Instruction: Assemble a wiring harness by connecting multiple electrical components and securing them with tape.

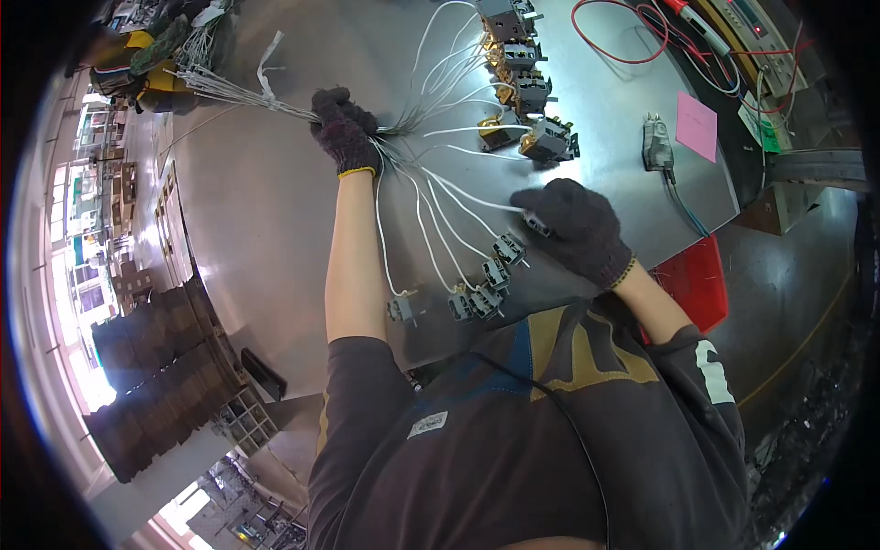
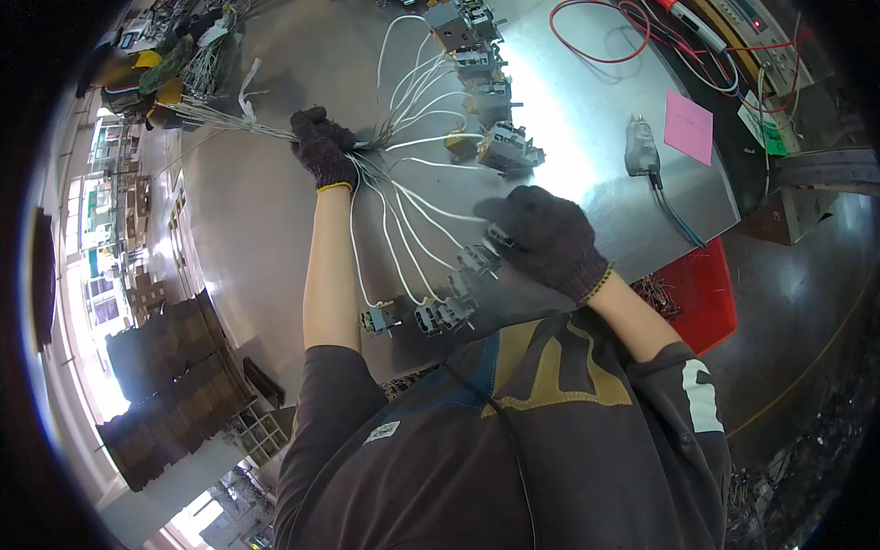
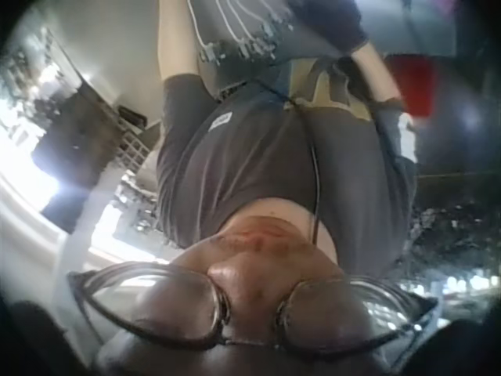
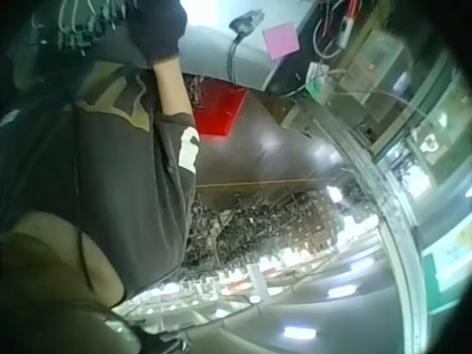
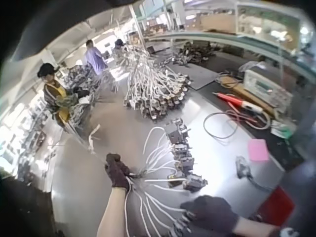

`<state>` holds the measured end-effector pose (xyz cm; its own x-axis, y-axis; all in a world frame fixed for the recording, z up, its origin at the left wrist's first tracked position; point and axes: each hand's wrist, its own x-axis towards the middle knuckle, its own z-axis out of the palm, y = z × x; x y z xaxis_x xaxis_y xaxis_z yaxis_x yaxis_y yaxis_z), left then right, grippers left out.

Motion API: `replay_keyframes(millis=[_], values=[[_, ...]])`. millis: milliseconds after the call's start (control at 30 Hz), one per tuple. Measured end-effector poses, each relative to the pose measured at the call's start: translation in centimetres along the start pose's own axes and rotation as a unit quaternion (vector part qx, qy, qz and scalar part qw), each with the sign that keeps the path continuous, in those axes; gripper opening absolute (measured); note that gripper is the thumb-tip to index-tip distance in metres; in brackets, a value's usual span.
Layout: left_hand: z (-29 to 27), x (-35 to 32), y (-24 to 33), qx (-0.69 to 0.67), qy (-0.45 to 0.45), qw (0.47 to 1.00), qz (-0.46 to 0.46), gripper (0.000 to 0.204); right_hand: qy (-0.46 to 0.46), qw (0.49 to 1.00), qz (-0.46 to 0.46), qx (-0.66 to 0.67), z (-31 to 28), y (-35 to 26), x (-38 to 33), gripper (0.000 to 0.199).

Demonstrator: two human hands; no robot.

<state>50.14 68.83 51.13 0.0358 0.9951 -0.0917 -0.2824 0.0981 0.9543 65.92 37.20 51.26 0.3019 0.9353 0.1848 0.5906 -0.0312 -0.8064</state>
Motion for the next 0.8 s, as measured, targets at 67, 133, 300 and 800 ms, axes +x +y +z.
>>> replay_keyframes(millis=[67, 133, 300, 800], values=[[0.2, -0.1, 0.3, 0.009, 0.006, 1.0, -0.002, 0.037, -0.124, 0.95, -0.129, -0.255, -1.3, 0.5, 0.6, 0.034], [0.3, -0.2, 0.2, 0.013, 0.013, 1.0, -0.006, 0.037, -0.113, 0.954, -0.125, -0.249, -1.8, 0.3, 1.0, 0.035], [-0.2, 0.0, 0.0, 0.008, 0.01, 1.0, 0.012, 0.038, -0.221, 0.973, -0.036, 0.05, -5.9, 0.0, 2.1, 0.041], [-0.6, 0.1, -0.2, -0.008, 0.014, 1.0, -0.006, 0.035, -0.013, 0.985, -0.169, -0.024, 0.2, -1.2, 1.7, 0.051]])
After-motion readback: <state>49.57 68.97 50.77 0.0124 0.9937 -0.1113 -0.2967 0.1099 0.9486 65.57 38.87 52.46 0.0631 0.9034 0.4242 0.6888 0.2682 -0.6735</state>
